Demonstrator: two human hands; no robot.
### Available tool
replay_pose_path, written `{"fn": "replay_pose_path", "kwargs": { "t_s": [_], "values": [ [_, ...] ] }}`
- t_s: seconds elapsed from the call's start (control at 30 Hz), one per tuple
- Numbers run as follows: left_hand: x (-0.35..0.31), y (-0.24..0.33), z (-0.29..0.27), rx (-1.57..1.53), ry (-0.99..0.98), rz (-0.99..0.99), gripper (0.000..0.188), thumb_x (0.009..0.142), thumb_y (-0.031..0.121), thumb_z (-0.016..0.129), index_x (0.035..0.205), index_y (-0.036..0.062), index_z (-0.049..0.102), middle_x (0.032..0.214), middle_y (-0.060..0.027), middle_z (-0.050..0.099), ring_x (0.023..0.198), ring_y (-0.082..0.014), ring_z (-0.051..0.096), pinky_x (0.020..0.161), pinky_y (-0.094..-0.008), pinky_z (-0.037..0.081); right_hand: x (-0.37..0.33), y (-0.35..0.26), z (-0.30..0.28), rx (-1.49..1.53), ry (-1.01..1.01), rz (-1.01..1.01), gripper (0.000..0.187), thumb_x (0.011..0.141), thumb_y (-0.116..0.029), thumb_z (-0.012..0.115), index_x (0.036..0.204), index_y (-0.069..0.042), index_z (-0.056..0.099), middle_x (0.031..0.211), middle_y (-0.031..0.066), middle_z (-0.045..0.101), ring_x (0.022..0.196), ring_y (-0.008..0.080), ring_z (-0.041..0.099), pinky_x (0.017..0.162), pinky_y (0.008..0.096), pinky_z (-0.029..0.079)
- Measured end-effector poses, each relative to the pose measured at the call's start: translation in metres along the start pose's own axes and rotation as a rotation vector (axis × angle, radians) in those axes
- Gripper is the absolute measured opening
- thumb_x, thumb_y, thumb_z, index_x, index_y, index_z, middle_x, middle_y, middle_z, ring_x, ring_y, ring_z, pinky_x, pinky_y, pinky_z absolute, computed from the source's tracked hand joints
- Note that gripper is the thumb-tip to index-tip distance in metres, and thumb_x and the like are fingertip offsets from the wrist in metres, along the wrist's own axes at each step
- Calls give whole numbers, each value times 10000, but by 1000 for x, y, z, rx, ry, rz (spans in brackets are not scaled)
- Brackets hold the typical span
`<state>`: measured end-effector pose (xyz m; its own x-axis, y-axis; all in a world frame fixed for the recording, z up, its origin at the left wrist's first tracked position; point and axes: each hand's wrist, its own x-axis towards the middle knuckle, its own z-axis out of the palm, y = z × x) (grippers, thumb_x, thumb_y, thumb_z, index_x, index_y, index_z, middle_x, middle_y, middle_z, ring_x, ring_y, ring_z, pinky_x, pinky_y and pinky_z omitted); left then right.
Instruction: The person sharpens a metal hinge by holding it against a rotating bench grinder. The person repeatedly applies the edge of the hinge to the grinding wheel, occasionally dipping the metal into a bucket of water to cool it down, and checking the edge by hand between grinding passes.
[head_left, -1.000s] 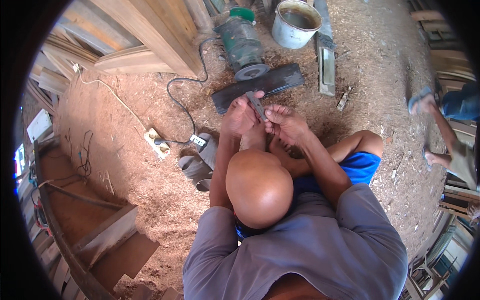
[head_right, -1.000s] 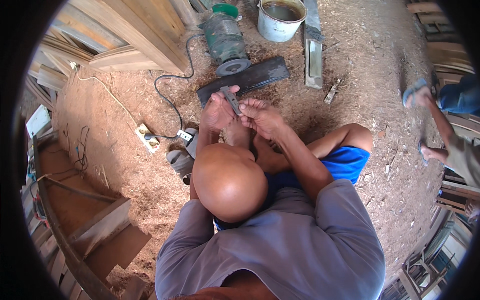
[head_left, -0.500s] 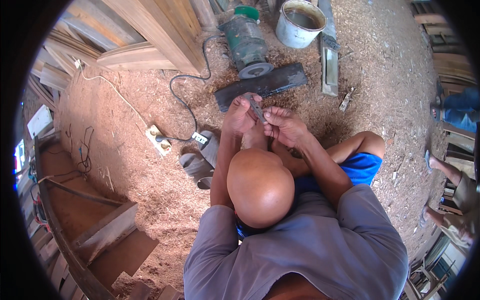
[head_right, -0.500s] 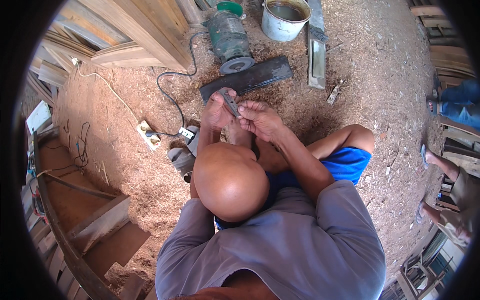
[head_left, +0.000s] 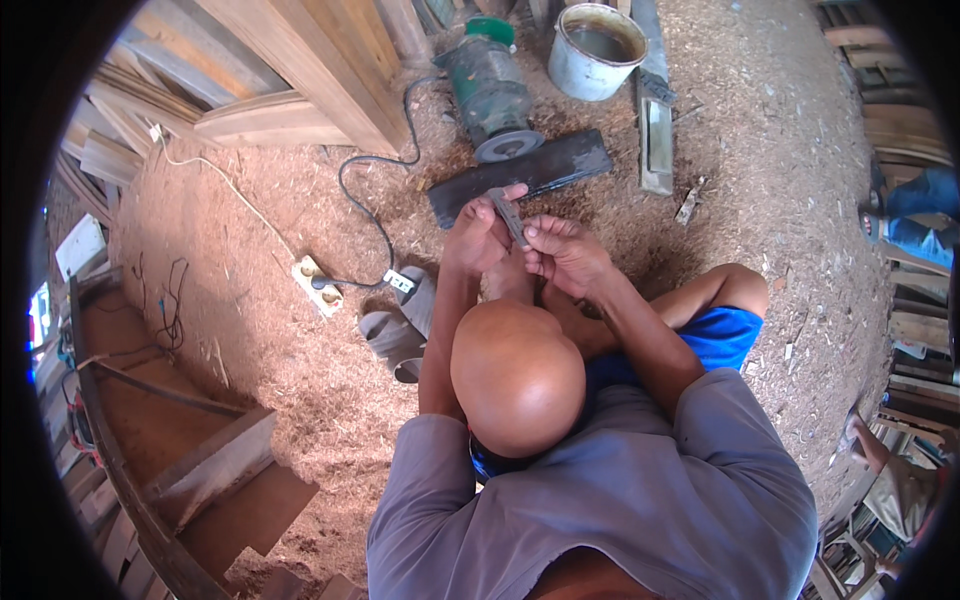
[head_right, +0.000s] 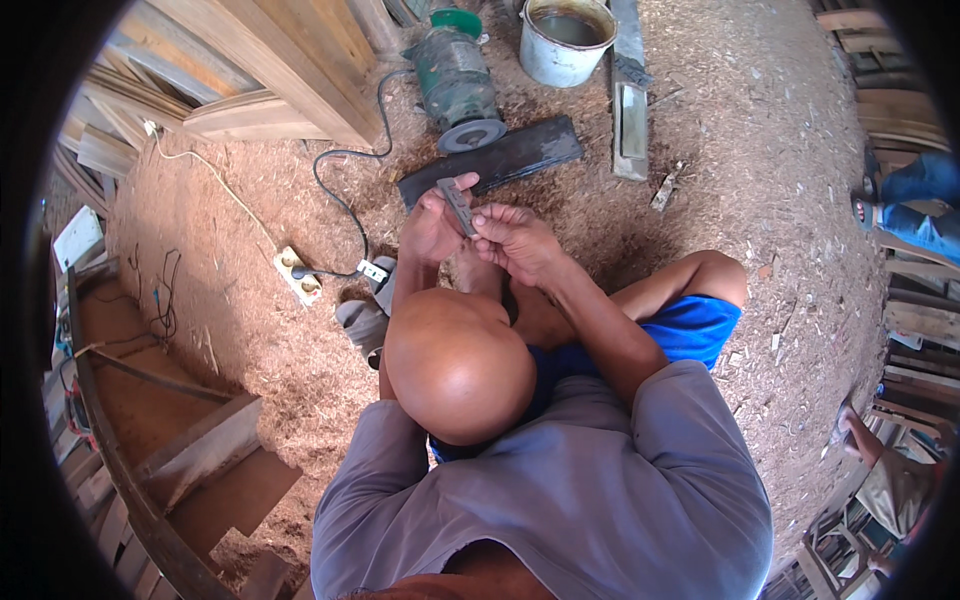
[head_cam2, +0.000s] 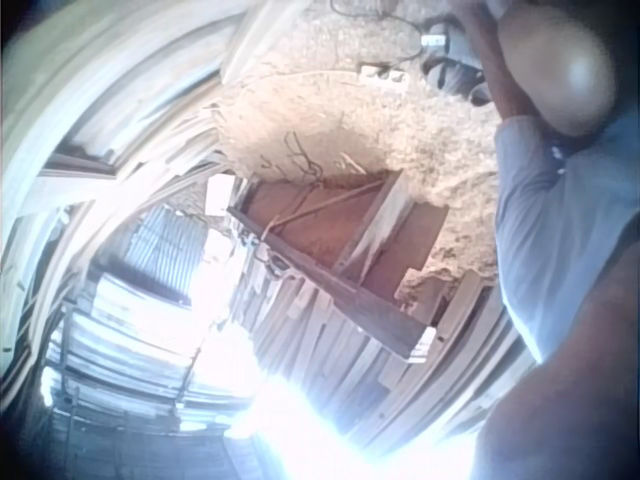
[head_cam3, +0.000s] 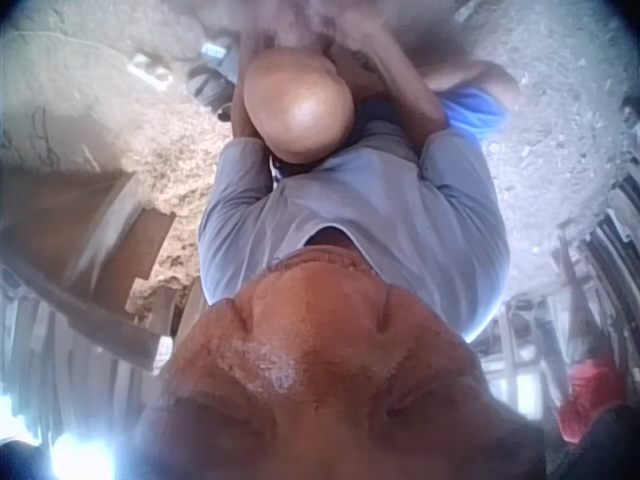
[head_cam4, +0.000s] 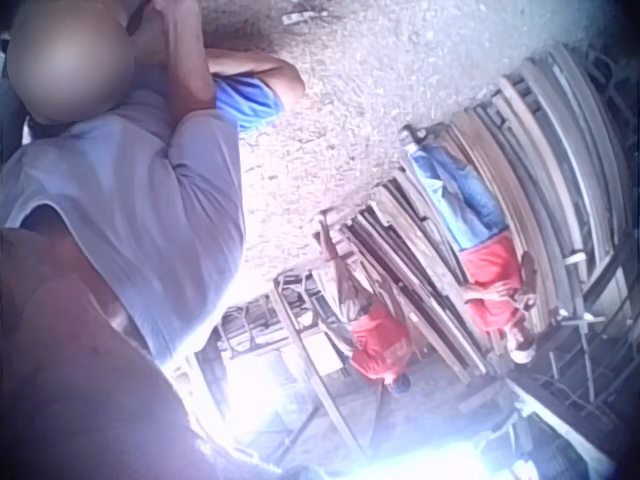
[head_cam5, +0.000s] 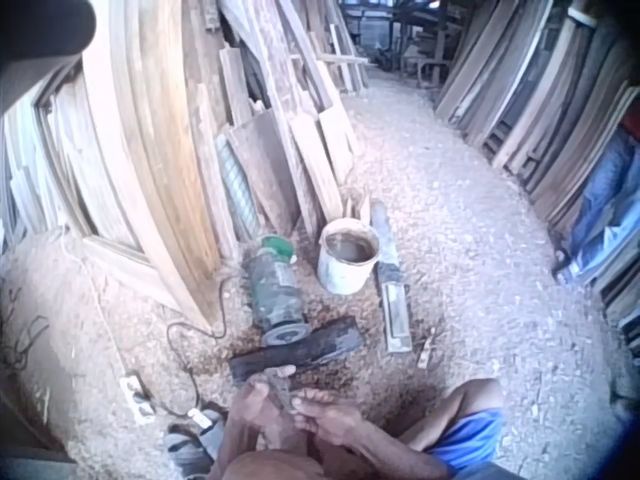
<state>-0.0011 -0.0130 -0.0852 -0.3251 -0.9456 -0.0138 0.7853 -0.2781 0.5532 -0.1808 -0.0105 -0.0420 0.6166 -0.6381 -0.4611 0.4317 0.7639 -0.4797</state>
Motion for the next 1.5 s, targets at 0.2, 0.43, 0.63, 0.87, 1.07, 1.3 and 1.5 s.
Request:
{"fn": "replay_pose_path", "kwargs": {
  "t_s": [0.2,0.43,0.63,0.87,1.07,1.3,1.5],
  "values": [
    [-4,-13,10,-57,-97,-56,589,826,383,697,1244,-4,550,1200,-114,605,860,-179,649,722,-317,555,2,2,3,10,17,-75,57,916,-133,620,922,-77,626,776,-17,610,640,66,552,606,194,493],
    [-8,-22,2,-60,-99,-50,435,857,284,683,1191,21,592,1227,-109,586,858,-137,628,693,-255,533,3,8,11,-11,53,-135,73,922,-113,606,957,-55,634,768,-4,605,635,75,540,588,200,468],
    [-9,-20,7,-63,-82,-41,383,873,259,668,1175,33,605,1237,-114,580,881,-129,617,697,-245,527,5,12,7,48,58,-118,82,926,-109,598,968,-47,632,768,4,609,633,83,549,585,201,477],
    [-7,-20,5,-182,-111,-80,394,862,298,680,1132,18,619,1239,-123,578,777,-139,637,635,-258,548,6,13,7,34,73,-111,79,922,-111,605,968,-52,631,770,5,613,629,80,558,577,200,484],
    [-8,-24,1,-65,-60,-4,386,870,305,669,1082,-13,618,1225,-168,575,682,-144,641,545,-282,565,6,17,2,39,61,-82,75,920,-132,613,962,-72,629,770,-10,614,624,64,565,577,189,499],
    [-8,-22,1,-60,-84,1,383,882,290,655,1095,-25,609,1208,-173,579,645,-151,640,546,-297,567,5,14,5,82,38,-61,80,919,-141,615,964,-76,620,770,-16,616,611,58,567,572,184,507],
    [-7,-17,3,-63,-70,-32,481,847,324,694,1165,-17,577,1151,-140,602,761,-166,641,626,-317,560,6,15,3,70,31,-59,44,916,-108,615,936,-71,628,768,-4,615,635,71,565,594,196,494]
  ]
}}
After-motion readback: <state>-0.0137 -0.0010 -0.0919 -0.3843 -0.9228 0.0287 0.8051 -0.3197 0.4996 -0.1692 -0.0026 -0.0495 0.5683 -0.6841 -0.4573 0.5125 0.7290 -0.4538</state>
